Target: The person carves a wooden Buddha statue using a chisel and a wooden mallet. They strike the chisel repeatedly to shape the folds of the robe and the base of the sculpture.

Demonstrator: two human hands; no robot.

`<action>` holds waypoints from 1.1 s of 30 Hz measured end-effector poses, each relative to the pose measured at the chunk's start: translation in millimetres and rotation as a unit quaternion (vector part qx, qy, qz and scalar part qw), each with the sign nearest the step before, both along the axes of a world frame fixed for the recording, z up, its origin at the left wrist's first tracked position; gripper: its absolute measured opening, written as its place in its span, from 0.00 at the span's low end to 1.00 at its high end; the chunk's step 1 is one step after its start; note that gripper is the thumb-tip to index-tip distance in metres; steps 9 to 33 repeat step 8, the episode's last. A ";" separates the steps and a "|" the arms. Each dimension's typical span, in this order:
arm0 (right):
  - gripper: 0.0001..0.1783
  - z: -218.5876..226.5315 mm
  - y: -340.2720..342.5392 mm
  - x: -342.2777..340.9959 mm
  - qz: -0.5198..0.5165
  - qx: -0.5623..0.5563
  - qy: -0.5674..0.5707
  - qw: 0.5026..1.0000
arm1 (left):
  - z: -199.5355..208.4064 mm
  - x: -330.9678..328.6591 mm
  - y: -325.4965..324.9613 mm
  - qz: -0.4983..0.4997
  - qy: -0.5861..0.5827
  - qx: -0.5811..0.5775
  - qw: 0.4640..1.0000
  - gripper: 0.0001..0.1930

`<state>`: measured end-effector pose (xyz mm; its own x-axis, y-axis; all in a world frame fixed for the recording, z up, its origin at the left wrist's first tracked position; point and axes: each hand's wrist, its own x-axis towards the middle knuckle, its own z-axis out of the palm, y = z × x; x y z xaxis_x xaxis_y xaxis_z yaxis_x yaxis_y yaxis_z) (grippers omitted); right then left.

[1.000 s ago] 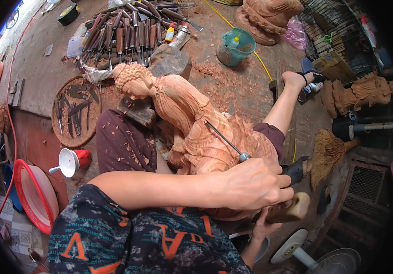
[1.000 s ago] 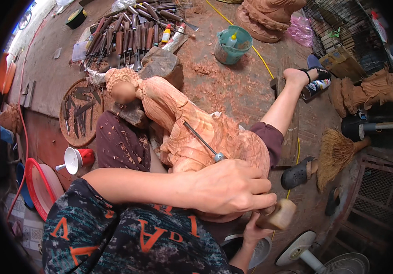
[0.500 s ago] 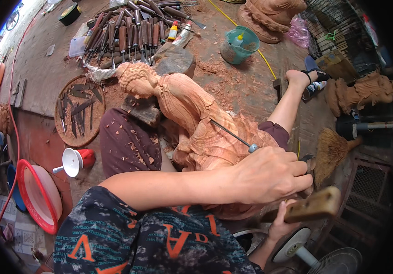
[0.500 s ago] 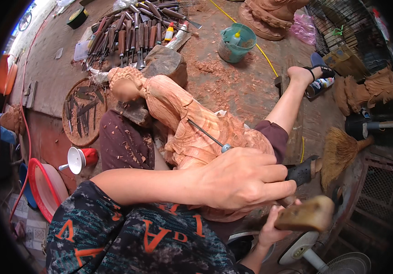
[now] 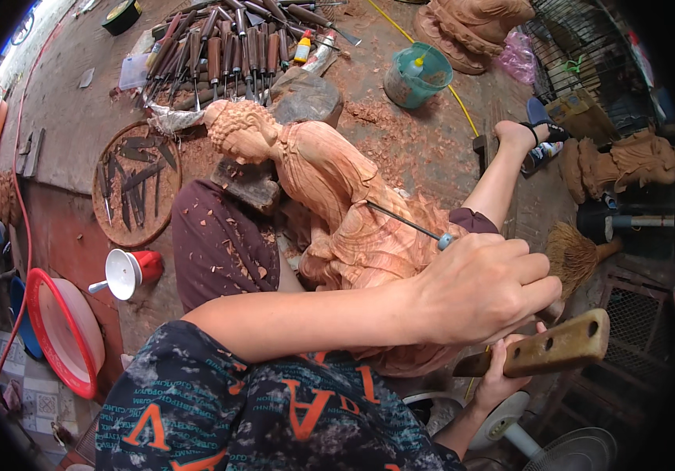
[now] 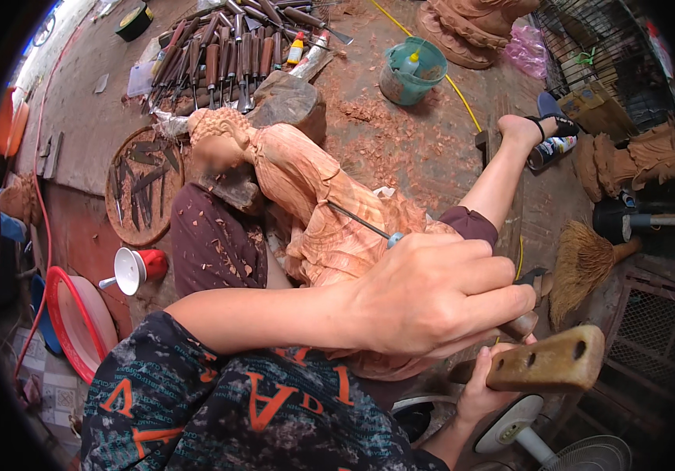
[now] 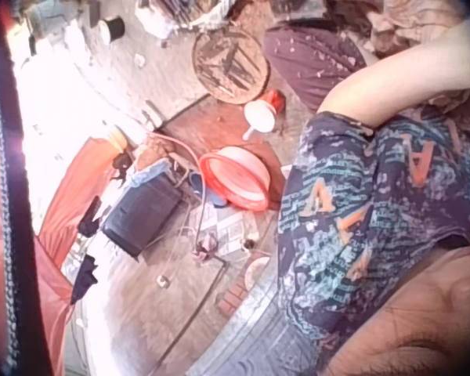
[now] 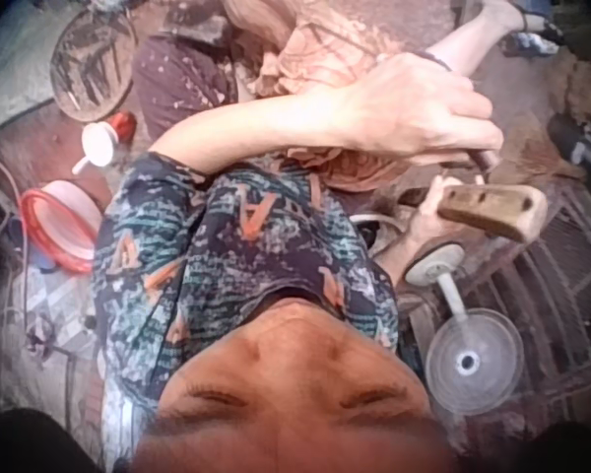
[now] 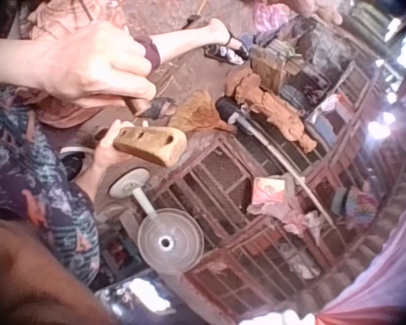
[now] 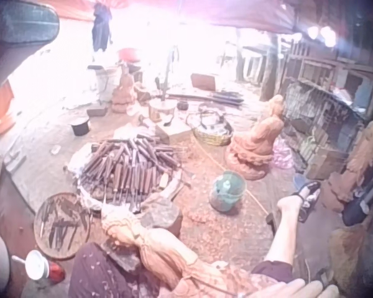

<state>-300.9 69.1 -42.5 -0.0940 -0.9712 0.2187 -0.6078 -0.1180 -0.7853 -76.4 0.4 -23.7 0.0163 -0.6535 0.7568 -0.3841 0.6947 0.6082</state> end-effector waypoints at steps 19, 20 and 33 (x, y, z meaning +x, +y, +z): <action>0.28 -2.7 4.4 -10.0 -0.013 0.071 0.045 0.996 | 4.7 0.0 -1.4 0.038 0.003 -0.002 0.999 0.10; 0.28 -2.7 4.4 -10.0 -0.013 0.071 0.045 0.996 | 4.7 0.0 -1.4 0.038 0.003 -0.002 0.999 0.10; 0.28 -2.7 4.4 -10.0 -0.013 0.071 0.045 0.996 | 4.7 0.0 -1.4 0.038 0.003 -0.002 0.999 0.10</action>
